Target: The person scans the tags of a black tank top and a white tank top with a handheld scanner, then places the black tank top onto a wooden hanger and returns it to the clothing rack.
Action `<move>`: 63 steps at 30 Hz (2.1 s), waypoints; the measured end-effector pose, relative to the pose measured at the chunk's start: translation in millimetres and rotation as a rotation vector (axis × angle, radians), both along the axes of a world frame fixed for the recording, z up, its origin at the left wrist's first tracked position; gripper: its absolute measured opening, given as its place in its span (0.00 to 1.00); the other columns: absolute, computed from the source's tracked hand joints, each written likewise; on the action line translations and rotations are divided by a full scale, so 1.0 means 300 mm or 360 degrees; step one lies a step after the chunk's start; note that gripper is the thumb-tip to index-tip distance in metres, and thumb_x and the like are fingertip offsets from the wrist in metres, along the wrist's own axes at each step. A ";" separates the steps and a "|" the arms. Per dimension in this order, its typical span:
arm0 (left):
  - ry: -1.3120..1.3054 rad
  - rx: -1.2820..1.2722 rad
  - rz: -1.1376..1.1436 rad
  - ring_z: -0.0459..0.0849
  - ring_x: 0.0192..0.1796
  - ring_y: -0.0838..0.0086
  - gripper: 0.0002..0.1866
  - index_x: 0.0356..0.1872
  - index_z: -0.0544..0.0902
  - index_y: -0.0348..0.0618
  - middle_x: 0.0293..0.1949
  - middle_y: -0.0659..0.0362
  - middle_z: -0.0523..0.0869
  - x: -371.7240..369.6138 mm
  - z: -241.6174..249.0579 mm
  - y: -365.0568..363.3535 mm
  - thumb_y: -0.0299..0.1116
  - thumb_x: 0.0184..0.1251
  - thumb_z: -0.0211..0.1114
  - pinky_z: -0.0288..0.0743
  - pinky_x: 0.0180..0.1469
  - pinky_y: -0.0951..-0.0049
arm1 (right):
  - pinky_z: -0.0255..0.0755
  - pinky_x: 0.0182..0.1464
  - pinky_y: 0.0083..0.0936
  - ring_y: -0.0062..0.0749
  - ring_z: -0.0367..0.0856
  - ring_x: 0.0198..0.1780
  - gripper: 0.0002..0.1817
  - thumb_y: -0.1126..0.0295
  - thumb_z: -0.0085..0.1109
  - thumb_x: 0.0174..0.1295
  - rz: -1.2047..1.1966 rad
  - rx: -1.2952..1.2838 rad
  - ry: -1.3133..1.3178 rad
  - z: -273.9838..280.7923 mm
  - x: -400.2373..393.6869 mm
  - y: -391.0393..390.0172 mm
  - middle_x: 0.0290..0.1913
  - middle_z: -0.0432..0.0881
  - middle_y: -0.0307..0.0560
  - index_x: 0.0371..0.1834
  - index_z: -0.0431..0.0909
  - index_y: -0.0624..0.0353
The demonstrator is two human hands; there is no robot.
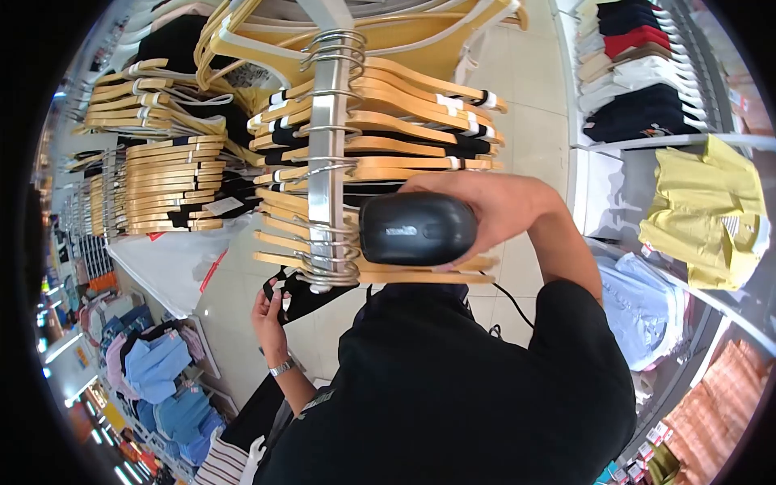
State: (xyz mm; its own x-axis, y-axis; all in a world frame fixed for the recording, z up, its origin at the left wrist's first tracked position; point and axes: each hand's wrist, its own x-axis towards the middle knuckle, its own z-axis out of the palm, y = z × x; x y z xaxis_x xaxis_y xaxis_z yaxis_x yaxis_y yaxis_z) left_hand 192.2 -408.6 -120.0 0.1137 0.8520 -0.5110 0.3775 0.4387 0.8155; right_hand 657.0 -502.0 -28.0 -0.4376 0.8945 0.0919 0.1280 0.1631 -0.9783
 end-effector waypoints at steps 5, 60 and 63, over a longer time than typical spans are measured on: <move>0.0015 -0.0038 0.0011 0.85 0.43 0.80 0.18 0.62 0.78 0.35 0.40 0.61 0.87 0.003 -0.015 -0.017 0.29 0.74 0.63 0.75 0.50 0.80 | 0.72 0.60 0.34 0.48 0.81 0.56 0.39 0.65 0.76 0.49 -0.0116 0.0061 0.0087 -0.058 0.016 -0.015 0.58 0.79 0.57 0.64 0.70 0.70; -0.0206 -0.0015 -0.0534 0.85 0.39 0.83 0.17 0.62 0.79 0.40 0.37 0.62 0.88 0.147 -0.009 0.032 0.31 0.76 0.61 0.77 0.40 0.83 | 0.74 0.23 0.28 0.37 0.81 0.24 0.31 0.78 0.74 0.41 -0.1564 0.0278 0.0636 -0.192 0.144 -1.046 0.29 0.79 0.54 0.48 0.68 0.64; -0.0302 0.0017 -0.0600 0.79 0.34 0.87 0.18 0.63 0.79 0.39 0.38 0.61 0.90 0.120 -0.005 0.031 0.33 0.77 0.60 0.69 0.35 0.84 | 0.71 0.20 0.27 0.35 0.77 0.20 0.37 0.77 0.73 0.43 -0.1713 0.0482 0.0416 -0.152 0.079 -1.169 0.28 0.78 0.53 0.60 0.67 0.66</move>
State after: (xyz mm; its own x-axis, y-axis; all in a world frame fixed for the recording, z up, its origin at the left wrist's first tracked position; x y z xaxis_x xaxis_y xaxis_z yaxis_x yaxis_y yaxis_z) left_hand 228.0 -399.3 -121.4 0.5101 0.7377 -0.4423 0.3525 0.2897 0.8898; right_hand 680.8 -852.5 -73.7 0.6044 0.7191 0.3428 0.1428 0.3256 -0.9347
